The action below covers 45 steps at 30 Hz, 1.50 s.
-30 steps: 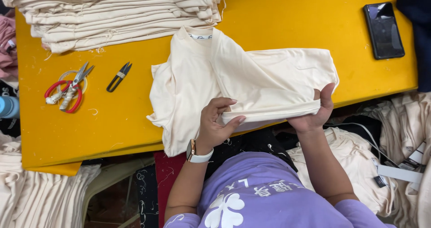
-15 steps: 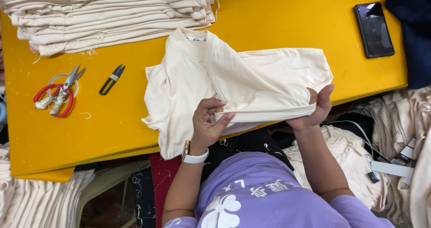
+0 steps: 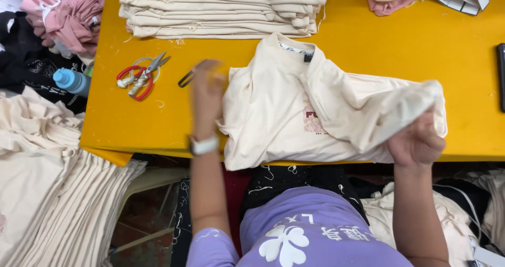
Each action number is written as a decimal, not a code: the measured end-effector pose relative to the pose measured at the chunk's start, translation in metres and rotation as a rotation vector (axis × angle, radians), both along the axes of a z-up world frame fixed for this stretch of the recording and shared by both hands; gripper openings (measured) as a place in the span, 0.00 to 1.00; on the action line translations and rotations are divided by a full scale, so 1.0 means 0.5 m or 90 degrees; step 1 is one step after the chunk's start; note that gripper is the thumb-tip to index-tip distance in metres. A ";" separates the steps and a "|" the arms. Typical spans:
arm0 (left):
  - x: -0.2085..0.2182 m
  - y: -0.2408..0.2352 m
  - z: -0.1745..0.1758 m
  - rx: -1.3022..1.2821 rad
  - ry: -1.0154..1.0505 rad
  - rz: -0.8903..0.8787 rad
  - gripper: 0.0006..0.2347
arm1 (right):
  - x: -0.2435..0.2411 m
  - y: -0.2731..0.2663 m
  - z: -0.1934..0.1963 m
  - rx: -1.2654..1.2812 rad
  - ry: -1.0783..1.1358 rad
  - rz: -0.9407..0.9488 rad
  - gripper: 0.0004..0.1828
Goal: The person trims loose threads and tags from a white t-shirt using a seam ripper and scissors. They work on the collar area and the sleeve cuff, removing excess fabric and threads before folding the garment.
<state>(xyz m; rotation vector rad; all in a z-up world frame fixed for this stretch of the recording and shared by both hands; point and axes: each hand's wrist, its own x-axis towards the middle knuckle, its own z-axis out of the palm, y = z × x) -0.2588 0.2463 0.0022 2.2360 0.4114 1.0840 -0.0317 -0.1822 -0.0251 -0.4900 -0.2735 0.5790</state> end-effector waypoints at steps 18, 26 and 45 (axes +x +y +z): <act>-0.203 0.391 -0.059 0.366 0.753 0.473 0.16 | -0.125 0.136 0.043 -0.216 -0.263 -0.166 0.31; -0.053 -0.085 0.158 -0.072 0.257 -0.001 0.14 | -0.124 0.120 0.027 -0.287 -0.360 -0.268 0.33; 0.152 -0.474 -0.063 -0.443 0.117 -0.402 0.14 | -0.115 0.088 -0.018 -0.321 -0.320 -0.323 0.19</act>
